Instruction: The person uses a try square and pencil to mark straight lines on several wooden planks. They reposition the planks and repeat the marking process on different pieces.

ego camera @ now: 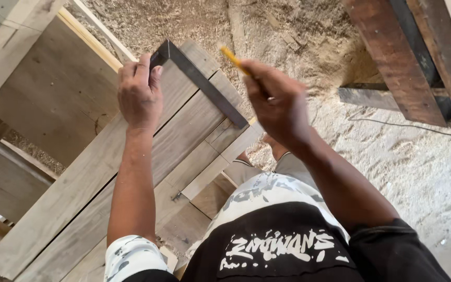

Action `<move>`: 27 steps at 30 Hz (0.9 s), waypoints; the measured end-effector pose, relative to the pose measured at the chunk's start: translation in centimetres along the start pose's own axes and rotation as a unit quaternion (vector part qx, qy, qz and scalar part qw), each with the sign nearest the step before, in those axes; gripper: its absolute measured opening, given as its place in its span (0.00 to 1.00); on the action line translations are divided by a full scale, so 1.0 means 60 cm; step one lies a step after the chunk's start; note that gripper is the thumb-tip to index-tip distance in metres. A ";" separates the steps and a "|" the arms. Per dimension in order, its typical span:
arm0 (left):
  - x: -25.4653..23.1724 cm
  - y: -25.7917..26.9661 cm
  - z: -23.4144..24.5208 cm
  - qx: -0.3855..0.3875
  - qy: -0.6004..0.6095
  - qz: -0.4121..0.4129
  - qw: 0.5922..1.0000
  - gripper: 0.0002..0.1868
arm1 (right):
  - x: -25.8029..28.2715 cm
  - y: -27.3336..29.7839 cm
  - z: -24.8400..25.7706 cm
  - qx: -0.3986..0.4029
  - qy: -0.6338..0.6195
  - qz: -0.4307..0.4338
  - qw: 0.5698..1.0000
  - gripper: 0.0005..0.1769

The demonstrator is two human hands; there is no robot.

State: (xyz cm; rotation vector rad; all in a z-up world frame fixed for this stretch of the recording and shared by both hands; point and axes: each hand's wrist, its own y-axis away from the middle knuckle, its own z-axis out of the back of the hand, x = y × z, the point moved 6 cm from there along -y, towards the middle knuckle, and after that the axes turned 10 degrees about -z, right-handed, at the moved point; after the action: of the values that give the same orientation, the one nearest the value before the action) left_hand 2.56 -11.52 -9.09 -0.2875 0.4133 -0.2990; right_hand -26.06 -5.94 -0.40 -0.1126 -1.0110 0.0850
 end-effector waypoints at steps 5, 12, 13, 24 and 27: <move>0.069 0.013 0.018 0.005 0.332 0.214 0.919 0.11 | 0.032 0.022 0.104 -0.031 -0.142 -0.051 0.988 0.15; 0.072 0.131 0.260 -0.207 0.559 0.143 0.790 0.15 | -0.063 0.125 0.188 -0.073 -0.325 -0.213 0.918 0.13; 0.052 0.158 0.286 -0.211 0.524 0.116 0.817 0.17 | -0.075 0.141 0.186 -0.071 -0.366 -0.237 0.897 0.12; -0.226 0.363 0.126 0.070 0.123 0.090 0.986 0.28 | -0.101 0.225 0.152 0.100 -0.202 -0.289 0.930 0.03; -0.285 0.373 0.085 0.108 0.092 -0.036 0.989 0.27 | -0.106 0.236 0.097 0.181 -0.040 -0.176 0.967 0.02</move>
State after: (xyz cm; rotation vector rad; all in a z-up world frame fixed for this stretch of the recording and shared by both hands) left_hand -5.13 15.89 -6.07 -0.0632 0.5485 -0.4402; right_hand -34.65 7.64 -4.55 0.4067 -1.0665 -0.0518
